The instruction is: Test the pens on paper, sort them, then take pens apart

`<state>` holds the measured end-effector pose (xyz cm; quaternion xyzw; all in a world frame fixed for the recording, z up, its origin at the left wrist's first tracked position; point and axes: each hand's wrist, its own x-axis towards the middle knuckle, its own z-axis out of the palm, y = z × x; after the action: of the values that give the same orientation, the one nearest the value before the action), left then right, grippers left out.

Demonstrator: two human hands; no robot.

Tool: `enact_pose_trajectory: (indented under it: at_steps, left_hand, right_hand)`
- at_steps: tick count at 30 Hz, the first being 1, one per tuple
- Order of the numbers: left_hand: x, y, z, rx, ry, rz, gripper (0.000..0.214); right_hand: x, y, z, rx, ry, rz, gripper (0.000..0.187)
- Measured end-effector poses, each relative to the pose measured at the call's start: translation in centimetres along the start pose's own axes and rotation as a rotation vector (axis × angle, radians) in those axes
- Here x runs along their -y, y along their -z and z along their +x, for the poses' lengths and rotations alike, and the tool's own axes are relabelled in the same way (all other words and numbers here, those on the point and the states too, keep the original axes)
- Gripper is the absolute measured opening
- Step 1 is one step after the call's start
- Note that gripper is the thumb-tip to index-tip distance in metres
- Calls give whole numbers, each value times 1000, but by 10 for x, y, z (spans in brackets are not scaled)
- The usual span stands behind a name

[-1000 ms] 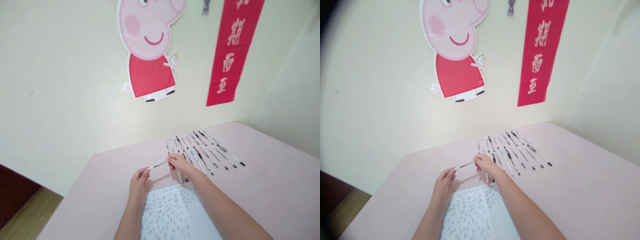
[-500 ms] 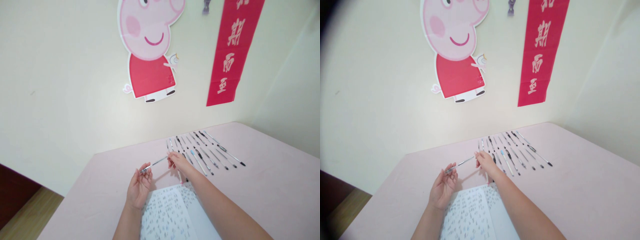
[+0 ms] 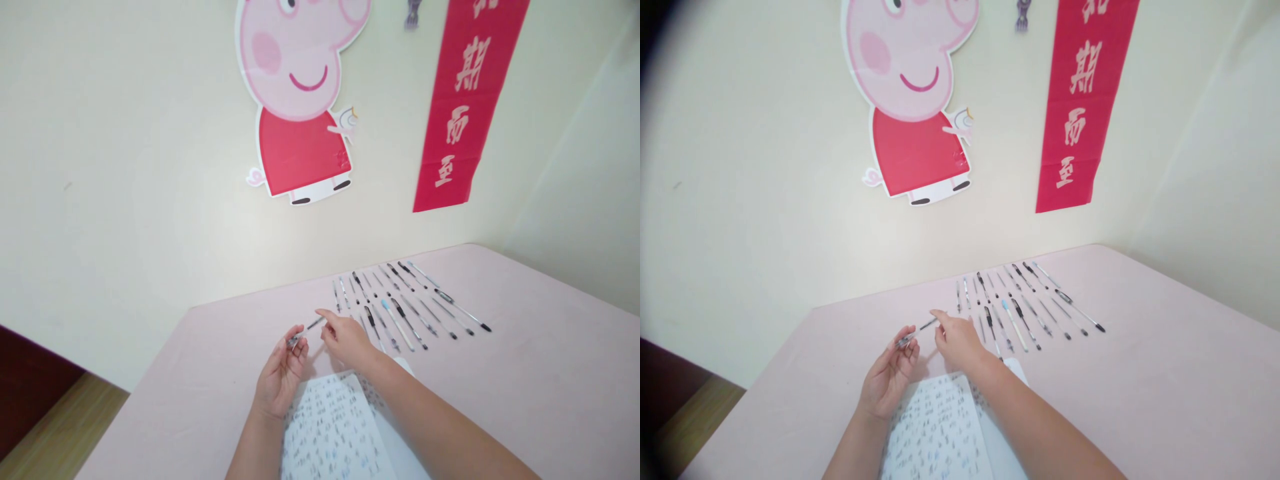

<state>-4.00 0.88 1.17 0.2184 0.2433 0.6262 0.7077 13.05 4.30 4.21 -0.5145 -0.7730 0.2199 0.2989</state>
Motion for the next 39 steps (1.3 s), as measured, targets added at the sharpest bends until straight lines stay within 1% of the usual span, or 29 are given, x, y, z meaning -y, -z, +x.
enact_pose_trajectory:
  at_steps: [3,9,15,21,26,30,34,36,39]
  left_hand:
    - [0,-3,-1,-11,-3,17,21]
    - [2,-4,-2,2,-34,75,16]
    - [5,0,-1,43,-74,204,14]
    - [7,-1,0,47,-84,226,15]
    - [7,-3,-1,44,-75,252,17]
    - [8,-4,-3,78,-57,268,17]
    - [9,-6,-5,123,-26,270,17]
    - [9,-9,-7,153,1,282,21]
    - [9,-14,-9,196,28,324,35]
  right_hand:
    - [-3,-3,0,25,-27,35,47]
    - [-4,-9,0,37,-31,58,43]
    - [-7,-14,-1,26,-12,47,40]
    - [-8,-15,-2,29,7,59,38]
    - [-7,-14,-2,37,-31,44,36]
    - [-8,-13,-1,34,-31,61,33]
    - [-9,-8,1,23,-49,22,26]
    - [-11,-3,0,6,-63,-10,22]
    - [-16,6,-4,-29,-85,-20,20]
